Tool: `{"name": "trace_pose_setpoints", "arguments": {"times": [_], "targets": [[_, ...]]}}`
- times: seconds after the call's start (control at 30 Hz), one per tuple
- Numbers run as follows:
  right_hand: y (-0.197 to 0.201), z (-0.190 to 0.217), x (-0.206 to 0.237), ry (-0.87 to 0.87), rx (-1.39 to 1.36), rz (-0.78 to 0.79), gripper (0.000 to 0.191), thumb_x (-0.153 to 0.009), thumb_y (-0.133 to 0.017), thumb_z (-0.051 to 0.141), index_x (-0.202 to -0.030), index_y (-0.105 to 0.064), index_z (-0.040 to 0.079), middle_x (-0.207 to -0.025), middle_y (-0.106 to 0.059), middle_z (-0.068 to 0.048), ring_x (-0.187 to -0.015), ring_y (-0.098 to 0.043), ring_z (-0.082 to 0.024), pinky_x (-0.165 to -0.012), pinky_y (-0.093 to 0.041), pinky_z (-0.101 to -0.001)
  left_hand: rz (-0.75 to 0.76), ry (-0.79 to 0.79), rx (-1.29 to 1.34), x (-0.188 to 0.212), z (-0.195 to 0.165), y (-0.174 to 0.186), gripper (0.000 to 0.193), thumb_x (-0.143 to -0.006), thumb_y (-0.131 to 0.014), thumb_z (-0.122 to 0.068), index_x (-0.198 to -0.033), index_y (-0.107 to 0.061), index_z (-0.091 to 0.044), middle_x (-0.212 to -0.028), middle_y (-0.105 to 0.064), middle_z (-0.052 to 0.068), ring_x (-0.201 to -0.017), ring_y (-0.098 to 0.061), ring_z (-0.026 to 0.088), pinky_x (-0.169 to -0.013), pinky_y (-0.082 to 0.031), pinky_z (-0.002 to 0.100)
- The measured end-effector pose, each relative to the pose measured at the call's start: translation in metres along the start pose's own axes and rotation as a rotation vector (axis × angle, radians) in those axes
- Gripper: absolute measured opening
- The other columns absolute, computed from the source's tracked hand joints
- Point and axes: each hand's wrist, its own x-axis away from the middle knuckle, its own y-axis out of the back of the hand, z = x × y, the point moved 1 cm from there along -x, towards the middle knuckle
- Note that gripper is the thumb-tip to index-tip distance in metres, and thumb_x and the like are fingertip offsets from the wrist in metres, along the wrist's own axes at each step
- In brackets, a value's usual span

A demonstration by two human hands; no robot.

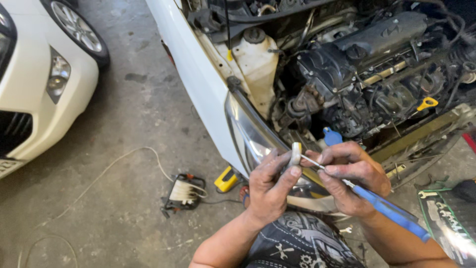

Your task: The person holds a small metal part against a spinning bench grinder, repeatedly grinding and repositioning it. They then carry the part to a car with the hood open and continue working its edge by hand with a file while standing beside the engine bay.

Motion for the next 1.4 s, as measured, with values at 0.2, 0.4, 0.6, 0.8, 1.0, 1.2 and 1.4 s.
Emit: {"name": "trace_pose_setpoints", "arguments": {"times": [0.2, 0.4, 0.6, 0.8, 1.0, 1.2, 1.4], "targets": [[0.001, 0.000, 0.000, 0.032, 0.002, 0.054, 0.027, -0.090, -0.071, -0.005, -0.107, -0.056, 0.009, -0.105, -0.066, -0.017, -0.100, -0.074, -0.026, -0.090, -0.066, -0.0384, 0.020, -0.033, 0.005, 0.001, 0.000, 0.002, 0.026, -0.104, -0.068, -0.017, -0.122, -0.069, 0.002, -0.102, -0.064, 0.007, -0.095, -0.060, 0.016, -0.085, -0.047, 0.029], [0.000, 0.001, -0.003, 0.033, 0.032, 0.098, 0.030, -0.087, -0.072, -0.006, -0.108, -0.056, 0.009, -0.104, -0.066, -0.016, -0.099, -0.074, -0.027, -0.088, -0.065, -0.0364, -0.025, 0.027, 0.023, 0.001, 0.002, 0.002, 0.028, -0.100, -0.070, -0.016, -0.122, -0.070, 0.002, -0.096, -0.061, 0.006, -0.088, -0.055, 0.015, -0.078, -0.045, 0.028], [-0.002, -0.001, 0.002, 0.006, 0.013, 0.041, 0.031, -0.090, -0.072, -0.007, -0.110, -0.055, 0.010, -0.107, -0.064, -0.015, -0.096, -0.072, -0.024, -0.090, -0.066, -0.0381, -0.002, 0.070, 0.048, 0.004, 0.005, 0.002, 0.030, -0.101, -0.070, -0.018, -0.124, -0.070, 0.002, -0.096, -0.059, 0.004, -0.089, -0.055, 0.014, -0.077, -0.045, 0.028], [0.003, -0.002, 0.005, -0.060, 0.047, 0.046, 0.029, -0.088, -0.075, -0.004, -0.106, -0.057, 0.010, -0.106, -0.069, -0.016, -0.092, -0.073, -0.021, -0.077, -0.062, -0.0310, -0.011, 0.033, 0.060, 0.005, 0.008, 0.003, 0.030, -0.102, -0.070, -0.017, -0.125, -0.069, 0.003, -0.097, -0.060, 0.005, -0.090, -0.055, 0.014, -0.078, -0.045, 0.028], [-0.003, -0.004, 0.008, -0.020, -0.028, 0.044, 0.026, -0.092, -0.071, -0.003, -0.109, -0.056, 0.009, -0.107, -0.067, -0.016, -0.103, -0.075, -0.027, -0.087, -0.066, -0.0357, -0.002, -0.024, 0.071, 0.004, 0.010, 0.002, 0.029, -0.103, -0.070, -0.015, -0.125, -0.070, 0.003, -0.097, -0.062, 0.006, -0.090, -0.055, 0.015, -0.080, -0.045, 0.028], [0.002, -0.004, 0.001, 0.045, 0.047, 0.095, 0.025, -0.088, -0.072, 0.000, -0.108, -0.058, 0.007, -0.106, -0.067, -0.016, -0.101, -0.075, -0.027, -0.088, -0.065, -0.0366, 0.016, -0.026, 0.061, 0.006, 0.012, 0.002, 0.029, -0.104, -0.069, -0.016, -0.126, -0.069, 0.003, -0.105, -0.066, 0.007, -0.099, -0.059, 0.016, -0.090, -0.048, 0.028], [0.000, -0.003, 0.002, 0.032, 0.061, 0.044, 0.027, -0.089, -0.075, -0.001, -0.107, -0.057, 0.009, -0.103, -0.068, -0.013, -0.095, -0.075, -0.022, -0.082, -0.066, -0.0330, -0.004, 0.069, 0.115, 0.005, 0.014, 0.001, 0.034, -0.101, -0.070, -0.017, -0.128, -0.069, 0.004, -0.101, -0.063, 0.005, -0.094, -0.057, 0.013, -0.084, -0.047, 0.026]]}}
